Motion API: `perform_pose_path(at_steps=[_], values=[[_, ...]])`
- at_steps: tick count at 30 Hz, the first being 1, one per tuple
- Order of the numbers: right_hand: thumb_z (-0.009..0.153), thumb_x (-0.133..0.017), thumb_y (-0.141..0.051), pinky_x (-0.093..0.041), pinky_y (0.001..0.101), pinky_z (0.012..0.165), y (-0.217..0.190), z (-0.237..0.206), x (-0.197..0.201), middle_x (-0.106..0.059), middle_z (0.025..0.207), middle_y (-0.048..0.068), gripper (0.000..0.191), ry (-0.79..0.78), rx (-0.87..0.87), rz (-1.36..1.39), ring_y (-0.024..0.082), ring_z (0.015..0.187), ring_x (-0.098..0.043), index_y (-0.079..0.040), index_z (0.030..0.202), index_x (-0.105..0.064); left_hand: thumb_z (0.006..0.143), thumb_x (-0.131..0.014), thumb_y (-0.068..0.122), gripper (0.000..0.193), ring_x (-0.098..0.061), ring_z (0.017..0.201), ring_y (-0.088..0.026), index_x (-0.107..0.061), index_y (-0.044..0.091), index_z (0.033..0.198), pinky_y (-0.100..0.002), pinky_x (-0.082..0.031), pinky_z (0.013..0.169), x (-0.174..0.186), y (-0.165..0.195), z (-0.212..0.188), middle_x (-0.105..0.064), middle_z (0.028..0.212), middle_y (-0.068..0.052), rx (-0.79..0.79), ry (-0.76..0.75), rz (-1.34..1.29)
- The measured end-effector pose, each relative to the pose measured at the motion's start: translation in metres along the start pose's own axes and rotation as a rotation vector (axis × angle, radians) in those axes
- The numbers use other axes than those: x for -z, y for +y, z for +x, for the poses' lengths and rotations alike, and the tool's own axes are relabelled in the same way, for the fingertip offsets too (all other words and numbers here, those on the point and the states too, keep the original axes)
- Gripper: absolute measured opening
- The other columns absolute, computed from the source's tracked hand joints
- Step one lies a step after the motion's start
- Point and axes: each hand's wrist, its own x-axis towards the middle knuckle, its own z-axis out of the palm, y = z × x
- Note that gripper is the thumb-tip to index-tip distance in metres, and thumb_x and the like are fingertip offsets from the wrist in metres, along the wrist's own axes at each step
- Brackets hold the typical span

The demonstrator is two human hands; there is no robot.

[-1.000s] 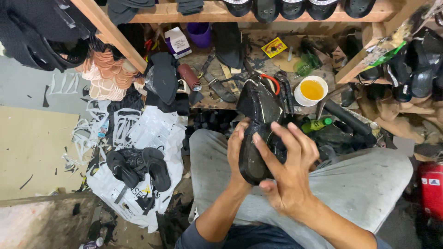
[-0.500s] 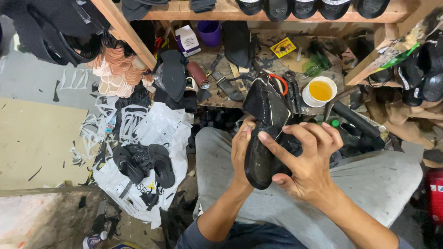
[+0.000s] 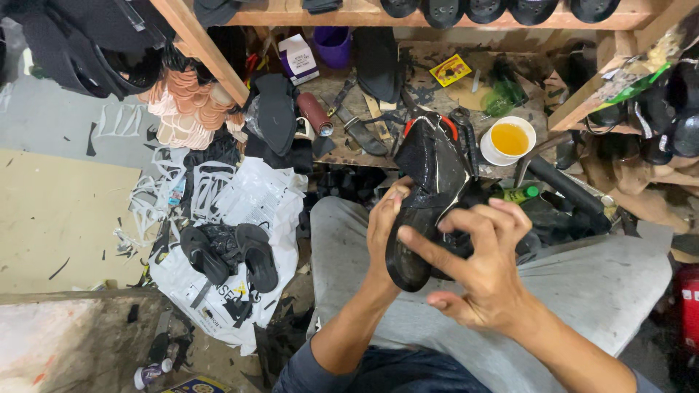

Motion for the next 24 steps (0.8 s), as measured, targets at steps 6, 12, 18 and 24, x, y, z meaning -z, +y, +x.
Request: perform_pose_path(at_steps=[6, 12, 18, 24], values=[[0.098, -0.034, -0.071, -0.021, 0.0568, 0.11, 0.011, -0.01, -0.01, -0.052, 0.112, 0.008, 0.065, -0.017, 0.067, -0.015, 0.031, 0.113, -0.04, -0.031, 0.13, -0.073, 0.113, -0.048, 0.023, 0.025, -0.063, 0.12, -0.027, -0.058, 0.0, 0.121, -0.036, -0.05, 0.106, 0.005, -0.019, -0.011, -0.064, 0.129, -0.016, -0.031, -0.053, 0.102], [0.094, -0.039, -0.072, -0.021, 0.056, 0.108, 0.021, -0.035, -0.038, -0.054, 0.112, 0.003, 0.06, -0.049, 0.164, 0.041, 0.028, 0.112, -0.042, -0.036, 0.127, -0.073, 0.103, -0.057, 0.029, 0.032, -0.064, 0.11, -0.021, -0.062, 0.001, 0.119, -0.034, -0.053, 0.099, 0.008, -0.051, -0.03, -0.065, 0.123, -0.011, 0.499, -0.046, -0.585], [0.088, -0.05, -0.071, -0.021, 0.0578, 0.109, 0.026, -0.043, -0.055, -0.053, 0.119, 0.008, 0.058, -0.116, 0.174, 0.032, 0.031, 0.115, -0.041, -0.038, 0.131, -0.069, 0.106, -0.059, 0.023, 0.027, -0.062, 0.113, -0.018, -0.055, 0.001, 0.121, -0.032, -0.051, 0.103, 0.02, -0.072, -0.041, -0.062, 0.124, -0.009, 0.065, -0.255, -0.084], [0.084, -0.056, -0.071, -0.022, 0.0584, 0.108, 0.027, -0.043, -0.059, -0.051, 0.12, 0.006, 0.057, -0.148, 0.197, -0.02, 0.03, 0.115, -0.041, -0.042, 0.131, -0.068, 0.104, -0.06, 0.017, 0.022, -0.061, 0.112, -0.015, -0.057, 0.004, 0.121, -0.03, -0.052, 0.1, 0.03, -0.076, -0.042, -0.063, 0.122, -0.004, 0.3, -0.362, -0.382]])
